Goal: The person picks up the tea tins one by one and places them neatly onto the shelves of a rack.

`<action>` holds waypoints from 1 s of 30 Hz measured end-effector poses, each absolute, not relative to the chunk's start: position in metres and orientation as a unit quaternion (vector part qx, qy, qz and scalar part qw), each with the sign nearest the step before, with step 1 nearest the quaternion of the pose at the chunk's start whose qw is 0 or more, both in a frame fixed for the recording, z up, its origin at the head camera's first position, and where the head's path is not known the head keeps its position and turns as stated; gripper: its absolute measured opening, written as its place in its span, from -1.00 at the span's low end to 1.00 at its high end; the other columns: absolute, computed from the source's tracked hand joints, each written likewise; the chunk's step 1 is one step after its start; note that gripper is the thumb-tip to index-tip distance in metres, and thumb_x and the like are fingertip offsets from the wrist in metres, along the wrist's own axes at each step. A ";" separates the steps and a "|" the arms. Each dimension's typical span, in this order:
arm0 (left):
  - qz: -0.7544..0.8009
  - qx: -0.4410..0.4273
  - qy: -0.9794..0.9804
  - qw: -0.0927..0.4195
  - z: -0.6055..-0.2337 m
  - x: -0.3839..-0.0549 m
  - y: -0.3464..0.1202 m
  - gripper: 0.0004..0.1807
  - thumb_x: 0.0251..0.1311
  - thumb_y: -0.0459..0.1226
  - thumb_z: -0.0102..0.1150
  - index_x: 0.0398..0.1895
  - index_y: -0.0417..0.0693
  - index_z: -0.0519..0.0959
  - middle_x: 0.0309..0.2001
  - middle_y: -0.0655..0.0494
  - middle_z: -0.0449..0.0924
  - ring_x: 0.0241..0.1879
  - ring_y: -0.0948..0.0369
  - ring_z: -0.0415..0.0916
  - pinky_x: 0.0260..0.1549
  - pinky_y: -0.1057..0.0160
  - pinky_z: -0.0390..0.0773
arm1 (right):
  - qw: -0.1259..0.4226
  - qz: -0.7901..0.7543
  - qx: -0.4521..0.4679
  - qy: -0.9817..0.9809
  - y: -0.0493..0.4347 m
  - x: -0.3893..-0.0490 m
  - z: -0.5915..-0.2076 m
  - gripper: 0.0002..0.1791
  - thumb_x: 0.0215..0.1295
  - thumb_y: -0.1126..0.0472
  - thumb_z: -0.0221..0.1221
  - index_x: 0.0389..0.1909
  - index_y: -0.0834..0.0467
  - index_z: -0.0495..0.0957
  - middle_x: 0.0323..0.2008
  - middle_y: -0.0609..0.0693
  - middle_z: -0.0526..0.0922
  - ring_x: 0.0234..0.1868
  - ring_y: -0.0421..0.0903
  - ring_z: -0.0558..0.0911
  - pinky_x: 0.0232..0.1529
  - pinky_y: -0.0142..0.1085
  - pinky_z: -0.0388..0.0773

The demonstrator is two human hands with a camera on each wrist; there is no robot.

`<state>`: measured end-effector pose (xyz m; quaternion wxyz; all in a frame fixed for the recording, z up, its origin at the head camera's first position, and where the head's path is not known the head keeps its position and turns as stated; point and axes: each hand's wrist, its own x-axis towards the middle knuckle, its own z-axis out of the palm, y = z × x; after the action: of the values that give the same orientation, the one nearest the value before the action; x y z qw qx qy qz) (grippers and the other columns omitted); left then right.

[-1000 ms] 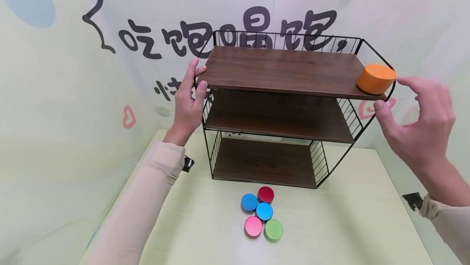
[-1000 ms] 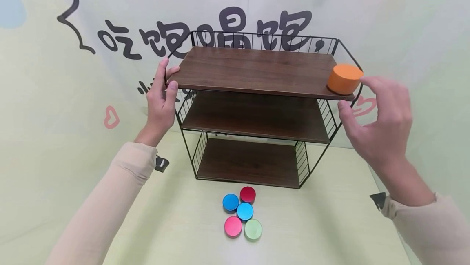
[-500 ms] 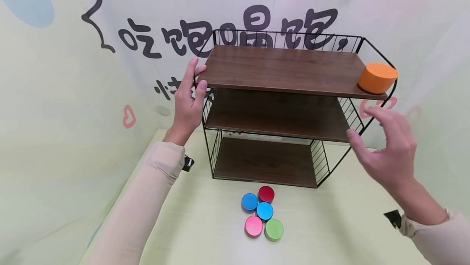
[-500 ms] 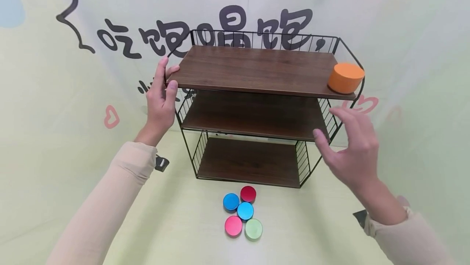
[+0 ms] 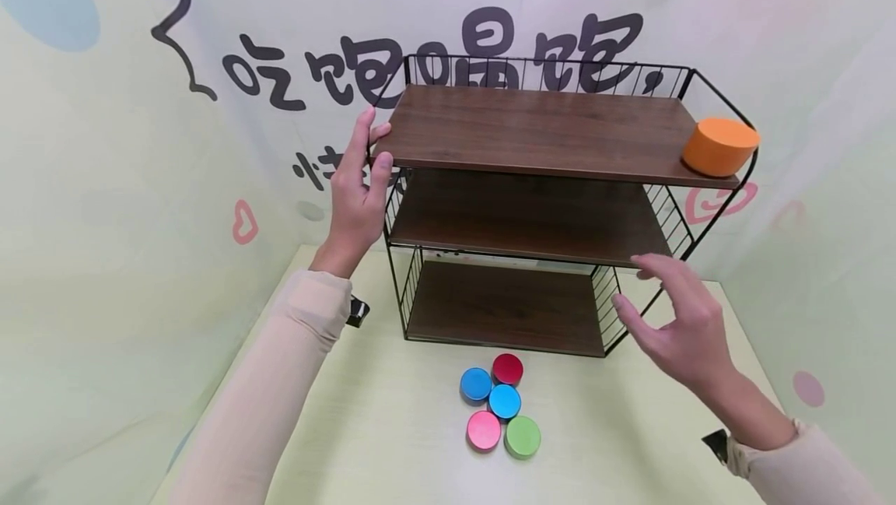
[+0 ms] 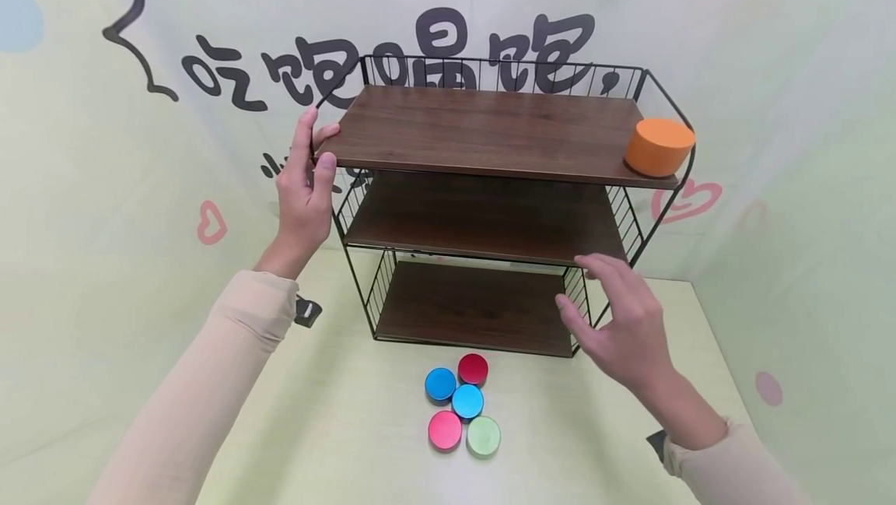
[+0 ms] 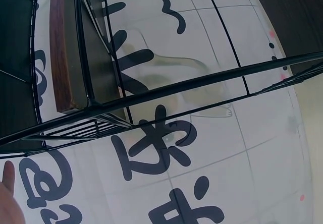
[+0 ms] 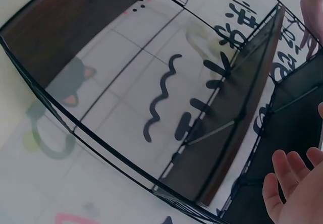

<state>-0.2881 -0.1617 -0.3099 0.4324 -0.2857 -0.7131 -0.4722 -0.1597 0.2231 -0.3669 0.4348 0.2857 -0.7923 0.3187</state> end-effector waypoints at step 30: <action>-0.476 -0.285 -0.702 0.447 -0.311 -0.291 -0.158 -0.44 0.46 -0.17 -0.01 0.45 -0.21 0.30 0.18 -0.04 0.59 0.27 0.14 0.43 0.22 0.16 0.29 | 0.236 0.319 0.310 -0.864 0.191 -0.125 -0.491 -0.50 0.18 0.02 0.37 0.09 0.15 0.59 -0.01 -0.04 0.66 -0.11 -0.10 0.62 -0.01 -0.38 0.51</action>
<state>-0.2907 -0.1580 -0.3113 0.4466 -0.2853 -0.7019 -0.4759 -0.1254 0.1911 -0.4913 0.2355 0.3097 -0.8642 0.3189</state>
